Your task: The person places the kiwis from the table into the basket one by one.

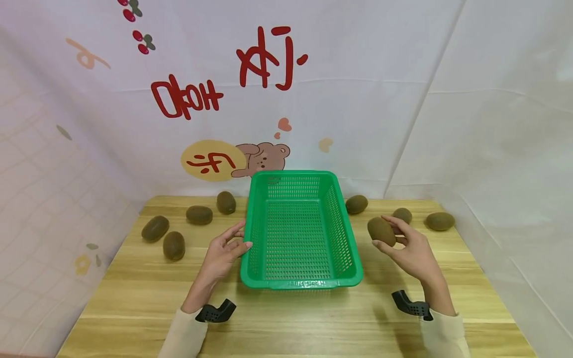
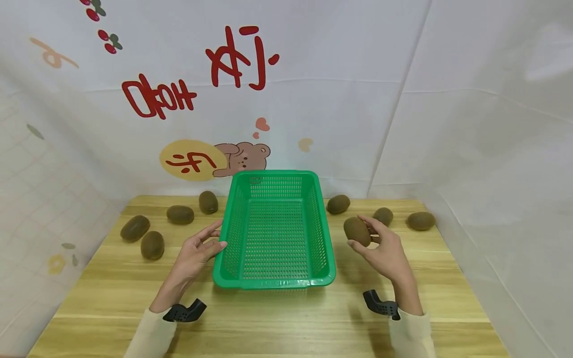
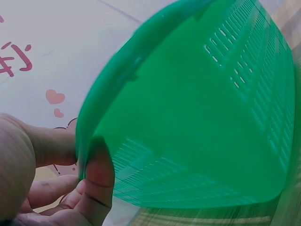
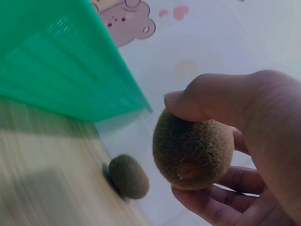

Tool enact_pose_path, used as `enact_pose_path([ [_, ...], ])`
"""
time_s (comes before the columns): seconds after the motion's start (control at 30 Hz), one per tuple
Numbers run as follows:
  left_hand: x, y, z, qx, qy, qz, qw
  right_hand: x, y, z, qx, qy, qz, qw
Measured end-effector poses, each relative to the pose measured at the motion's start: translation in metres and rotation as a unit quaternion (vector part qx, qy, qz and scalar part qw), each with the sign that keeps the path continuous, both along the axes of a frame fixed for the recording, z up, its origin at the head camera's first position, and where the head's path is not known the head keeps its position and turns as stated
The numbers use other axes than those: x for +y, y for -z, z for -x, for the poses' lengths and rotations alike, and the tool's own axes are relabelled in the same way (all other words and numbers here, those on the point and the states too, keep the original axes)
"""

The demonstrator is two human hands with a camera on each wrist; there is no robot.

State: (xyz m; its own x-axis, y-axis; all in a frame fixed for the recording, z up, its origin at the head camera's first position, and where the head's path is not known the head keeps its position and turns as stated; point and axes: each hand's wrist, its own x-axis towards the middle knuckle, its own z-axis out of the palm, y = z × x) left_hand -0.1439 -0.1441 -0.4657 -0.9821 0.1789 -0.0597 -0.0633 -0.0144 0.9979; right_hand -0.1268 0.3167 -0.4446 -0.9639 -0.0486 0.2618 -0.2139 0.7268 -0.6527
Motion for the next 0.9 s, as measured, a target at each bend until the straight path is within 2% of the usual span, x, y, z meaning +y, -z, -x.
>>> enact_pose_path([
  [0.33, 0.001, -0.002, 0.001, -0.001, 0.001, -0.004, 1.0000, -0.025, -0.012, -0.003, 0.032, -0.030, 0.072, 0.9964],
  [0.67, 0.001, -0.002, 0.002, -0.007, 0.003, 0.000, 1.0000, -0.051, -0.016, -0.008, 0.035, -0.071, 0.092, 0.9926],
  [0.9, 0.000, -0.001, 0.001, -0.002, 0.006, 0.007, 1.0000, -0.067, -0.017, -0.009, 0.052, -0.109, 0.114, 0.9861],
])
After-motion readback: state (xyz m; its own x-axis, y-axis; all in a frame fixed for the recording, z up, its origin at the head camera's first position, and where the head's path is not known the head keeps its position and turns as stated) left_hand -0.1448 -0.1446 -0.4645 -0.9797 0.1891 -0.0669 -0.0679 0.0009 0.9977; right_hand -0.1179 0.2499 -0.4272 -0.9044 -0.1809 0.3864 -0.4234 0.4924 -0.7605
